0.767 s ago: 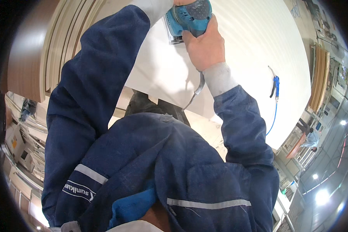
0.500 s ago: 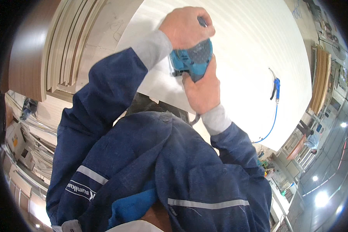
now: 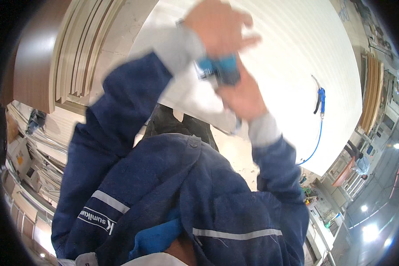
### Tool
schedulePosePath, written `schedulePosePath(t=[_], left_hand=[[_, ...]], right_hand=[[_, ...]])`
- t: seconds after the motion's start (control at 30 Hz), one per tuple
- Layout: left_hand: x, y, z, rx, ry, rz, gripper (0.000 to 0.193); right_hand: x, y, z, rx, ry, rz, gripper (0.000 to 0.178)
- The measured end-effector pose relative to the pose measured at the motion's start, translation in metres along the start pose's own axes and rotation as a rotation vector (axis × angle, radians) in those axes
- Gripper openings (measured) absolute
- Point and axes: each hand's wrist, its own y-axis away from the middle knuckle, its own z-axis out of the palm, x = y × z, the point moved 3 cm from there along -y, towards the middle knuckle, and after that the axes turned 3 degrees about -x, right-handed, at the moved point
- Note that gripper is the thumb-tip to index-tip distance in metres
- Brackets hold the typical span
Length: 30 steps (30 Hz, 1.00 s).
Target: The person sands a large white panel with an electric sander, moving the tool across the surface in overlapping passes. They periodically wipe the panel with their hand and use a blue air gun to blow away dust, then resume sanding until the clip ends.
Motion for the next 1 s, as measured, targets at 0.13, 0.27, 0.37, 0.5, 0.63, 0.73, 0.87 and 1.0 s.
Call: schedulePosePath(t=[0.13,0.27,0.37,0.5,0.63,0.73,0.87,1.0], left_hand=[[0.076,0.084,0.037,-0.059,0.105,0.131,0.043],[0.094,0.108,0.049,0.009,0.431,0.164,0.032],[0.074,0.086,0.047,0.183,0.365,0.088,0.030],[0.069,0.081,0.041,0.226,0.354,0.042,0.032],[0.076,0.095,0.043,-0.003,0.529,0.083,0.032],[0.065,0.088,0.039,0.143,0.497,0.060,0.033],[0.052,0.063,0.042,0.157,0.423,0.041,0.033],[0.063,0.081,0.038,0.161,0.474,0.053,0.031]], right_hand=[[0.051,0.103,0.018,0.071,0.264,0.456,0.034],[0.057,0.135,0.030,0.055,0.143,0.357,0.025],[0.052,0.119,0.017,0.116,0.168,0.383,0.023],[0.036,0.109,0.009,0.074,0.241,0.432,0.024],[0.022,0.119,0.023,0.055,0.178,0.525,0.017],[0.021,0.112,0.027,0.101,0.080,0.609,0.020],[0.019,0.091,0.017,0.109,0.069,0.405,0.034],[0.017,0.108,0.019,0.063,0.142,0.546,0.037]])
